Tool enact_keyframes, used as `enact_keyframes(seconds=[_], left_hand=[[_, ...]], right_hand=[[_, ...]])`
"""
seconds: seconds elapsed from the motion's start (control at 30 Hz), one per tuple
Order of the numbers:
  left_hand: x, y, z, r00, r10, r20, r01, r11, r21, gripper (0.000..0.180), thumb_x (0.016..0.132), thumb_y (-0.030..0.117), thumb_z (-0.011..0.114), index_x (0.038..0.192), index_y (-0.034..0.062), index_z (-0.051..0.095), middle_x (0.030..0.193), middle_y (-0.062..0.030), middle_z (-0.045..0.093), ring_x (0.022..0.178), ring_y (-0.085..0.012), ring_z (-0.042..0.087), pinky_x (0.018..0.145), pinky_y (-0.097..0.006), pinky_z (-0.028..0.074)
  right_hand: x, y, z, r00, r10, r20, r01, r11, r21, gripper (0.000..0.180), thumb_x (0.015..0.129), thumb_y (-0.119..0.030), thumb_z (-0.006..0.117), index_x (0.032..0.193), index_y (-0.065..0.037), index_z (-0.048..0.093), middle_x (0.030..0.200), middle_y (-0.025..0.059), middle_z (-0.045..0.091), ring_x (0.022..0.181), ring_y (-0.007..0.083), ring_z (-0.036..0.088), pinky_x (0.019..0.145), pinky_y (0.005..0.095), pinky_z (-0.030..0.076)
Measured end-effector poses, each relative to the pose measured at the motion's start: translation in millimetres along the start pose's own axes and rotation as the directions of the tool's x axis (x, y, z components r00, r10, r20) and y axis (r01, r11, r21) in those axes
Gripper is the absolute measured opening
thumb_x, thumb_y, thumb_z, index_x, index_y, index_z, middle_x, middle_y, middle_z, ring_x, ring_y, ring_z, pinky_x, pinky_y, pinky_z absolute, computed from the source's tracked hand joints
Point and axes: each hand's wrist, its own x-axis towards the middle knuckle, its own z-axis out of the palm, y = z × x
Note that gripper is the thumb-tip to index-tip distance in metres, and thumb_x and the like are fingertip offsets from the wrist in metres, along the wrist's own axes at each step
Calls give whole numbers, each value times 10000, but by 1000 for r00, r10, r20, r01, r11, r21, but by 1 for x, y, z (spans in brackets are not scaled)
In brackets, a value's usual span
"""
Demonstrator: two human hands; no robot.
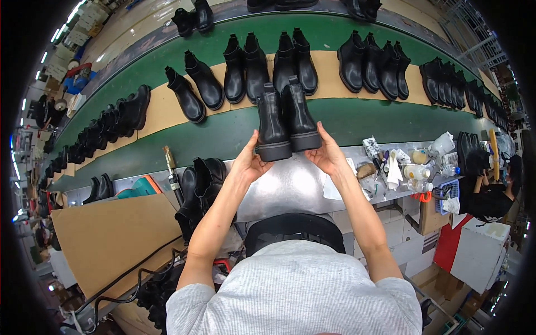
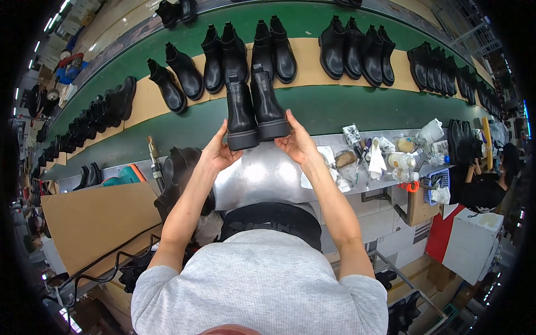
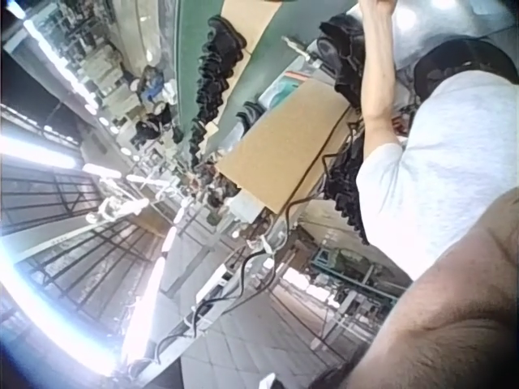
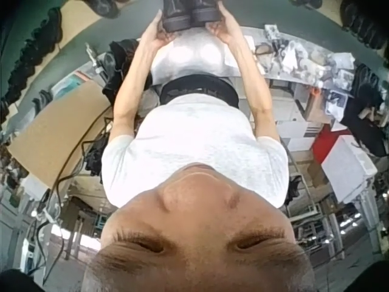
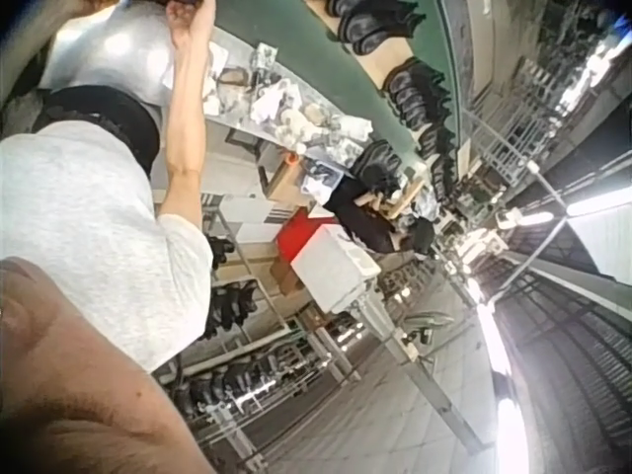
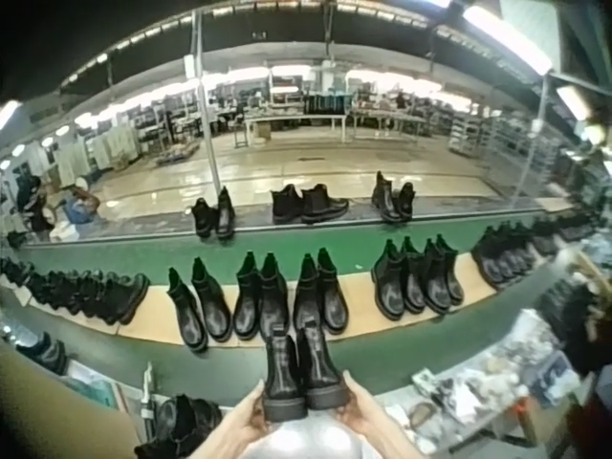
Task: Inspecting, cleaning, and finishing leather boots on a factory production line.
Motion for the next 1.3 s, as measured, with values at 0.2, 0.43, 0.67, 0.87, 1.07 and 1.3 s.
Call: enact_keyframes(seconds=[0.2, 0.43, 0.67, 0.87, 1.07, 1.3], left_hand=[[10, -10, -28, 996, 0, 95, -8, 997, 83, 508, 796, 473, 670, 1050, 47, 562, 939, -44, 638, 862, -170, 610, 785, -336, 487], [17, -41, -96, 994, -77, 71, 44, 923, 383, 664, 828, 456, 608, 1292, 16, 429, 1260, -126, 506, 1074, -249, 527, 921, -401, 402], [64, -22, -30, 881, 470, 44, -8, -78, 997, 1112, 600, 511, 763, 1429, 43, 188, 1269, -301, 409, 1164, -433, 458, 965, -434, 404], [87, -3, -78, 843, 507, 179, -393, 354, 849, 622, 636, 309, 819, 1112, -23, 597, 927, -113, 669, 797, -214, 633, 756, -305, 499], [15, -2, -56, 842, 223, 491, -349, 919, 182, 485, 847, 236, 646, 1223, -22, 484, 1015, -102, 621, 791, -192, 635, 739, -295, 520], [-42, -18, -4, 554, 275, 786, -142, 961, -237, 486, 910, 247, 515, 1326, 25, 398, 1175, -170, 545, 907, -285, 625, 742, -351, 559]], right_hand=[[-11, 15, -13, 998, 11, 69, -9, 999, -37, 419, 882, -436, 569, 1099, -76, 567, 1002, 30, 627, 898, 135, 591, 800, 284, 476], [-17, 63, -71, 999, 9, -35, -28, 803, -595, 585, 897, -415, 537, 1243, 51, 464, 1191, 157, 561, 1102, 264, 538, 994, 349, 365], [38, 53, -22, 953, -298, 48, 17, -104, -994, 888, 708, -493, 684, 1313, 81, 378, 1231, 293, 484, 1160, 398, 482, 996, 405, 378], [56, 32, -53, 945, -302, 123, 151, 72, -986, 717, 622, -345, 779, 1180, 36, 537, 960, 233, 617, 949, 337, 603, 854, 367, 471], [6, 2, -51, 905, 65, 421, 37, 972, -230, 409, 852, -270, 643, 1140, 9, 559, 960, 96, 636, 820, 183, 638, 759, 277, 526], [-50, -1, 0, 736, -66, 674, -241, 905, 351, 511, 927, -289, 504, 1322, 6, 373, 1227, 186, 516, 993, 297, 596, 774, 292, 541]])
